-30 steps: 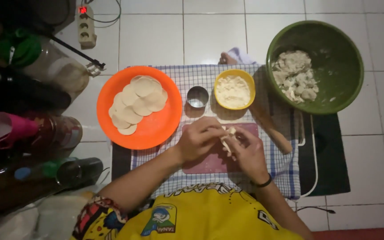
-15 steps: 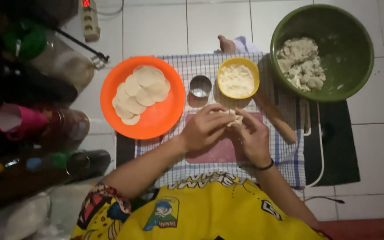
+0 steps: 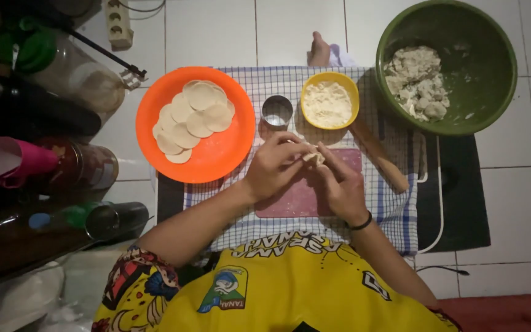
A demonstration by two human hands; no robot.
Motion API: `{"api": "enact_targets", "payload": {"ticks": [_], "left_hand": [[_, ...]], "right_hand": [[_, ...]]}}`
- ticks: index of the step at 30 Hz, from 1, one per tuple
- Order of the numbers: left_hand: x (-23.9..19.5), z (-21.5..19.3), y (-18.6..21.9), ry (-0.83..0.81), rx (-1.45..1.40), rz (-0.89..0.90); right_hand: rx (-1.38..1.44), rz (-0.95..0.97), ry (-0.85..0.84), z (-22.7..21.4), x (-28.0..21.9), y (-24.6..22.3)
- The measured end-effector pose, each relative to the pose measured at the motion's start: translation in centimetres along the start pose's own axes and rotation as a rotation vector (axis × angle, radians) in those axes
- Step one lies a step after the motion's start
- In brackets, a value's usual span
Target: The person is preparing dumplings by rolling out dough into thin circles, placing a spoonful of filling in the center, and folding the edges to seal them.
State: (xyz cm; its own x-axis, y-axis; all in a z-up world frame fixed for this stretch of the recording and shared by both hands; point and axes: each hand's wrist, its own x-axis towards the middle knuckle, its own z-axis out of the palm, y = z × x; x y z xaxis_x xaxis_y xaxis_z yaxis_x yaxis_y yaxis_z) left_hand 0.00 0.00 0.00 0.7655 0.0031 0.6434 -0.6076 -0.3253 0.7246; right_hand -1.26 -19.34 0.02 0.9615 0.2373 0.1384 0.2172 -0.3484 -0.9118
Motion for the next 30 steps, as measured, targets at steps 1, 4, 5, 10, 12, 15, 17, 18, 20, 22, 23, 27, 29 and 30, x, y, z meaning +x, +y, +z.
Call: {"api": "enact_targets", "payload": {"ticks": [1, 4, 5, 10, 12, 15, 17, 18, 20, 22, 23, 27, 29, 30], "left_hand": [[-0.2, 0.1, -0.3, -0.001, 0.001, -0.003], [-0.3, 0.0, -0.6, -0.01, -0.013, 0.002], [0.0, -0.2, -0.3, -0.031, 0.013, 0.072], [0.0, 0.1, -0.4, -0.042, 0.072, 0.158], [-0.2, 0.3, -0.6, -0.084, 0.116, 0.179], [0.0, 0.5, -0.4, -0.128, 0.102, 0.193], [-0.2, 0.5, -0.8, -0.137, 0.123, 0.188], [-0.4, 0.5, -1.0, -0.144, 0.146, 0.181], [-0.5, 0.5, -1.4, -0.156, 0.14, 0.174], [-0.7, 0.5, -1.7, -0.169, 0.131, 0.162], [-0.7, 0.6, -1.8, -0.162, 0.13, 0.159], [-0.6, 0.4, -1.8, -0.158, 0.13, 0.149], [-0.6, 0.4, -1.9, -0.161, 0.119, 0.144], [-0.6, 0.4, -1.9, -0.166, 0.107, 0.138]], "right_hand": [[0.002, 0.003, -0.002, 0.2, -0.1, 0.1], [0.25, 0.089, 0.044, 0.8, -0.3, 0.4], [0.261, 0.09, 0.052, 0.9, -0.3, 0.6], [0.175, 0.091, 0.075, 0.4, 0.2, 0.5], [0.093, 0.052, 0.14, 0.4, 0.3, 0.5], [0.115, 0.02, 0.121, 0.1, 0.8, -0.1], [0.124, 0.035, 0.113, 0.3, 1.0, -0.2], [0.133, 0.049, 0.101, 0.4, 1.1, -0.3], [0.118, 0.036, 0.097, 0.4, 1.3, -0.5], [0.102, 0.027, 0.092, 0.6, 1.3, -0.4], [0.118, -0.013, 0.102, 0.7, 1.3, -0.2], [0.116, -0.103, 0.111, 0.9, 1.5, 0.1], [0.103, -0.104, 0.105, 0.6, 1.5, 0.1], [0.091, -0.104, 0.099, 0.5, 1.5, 0.1]]}}
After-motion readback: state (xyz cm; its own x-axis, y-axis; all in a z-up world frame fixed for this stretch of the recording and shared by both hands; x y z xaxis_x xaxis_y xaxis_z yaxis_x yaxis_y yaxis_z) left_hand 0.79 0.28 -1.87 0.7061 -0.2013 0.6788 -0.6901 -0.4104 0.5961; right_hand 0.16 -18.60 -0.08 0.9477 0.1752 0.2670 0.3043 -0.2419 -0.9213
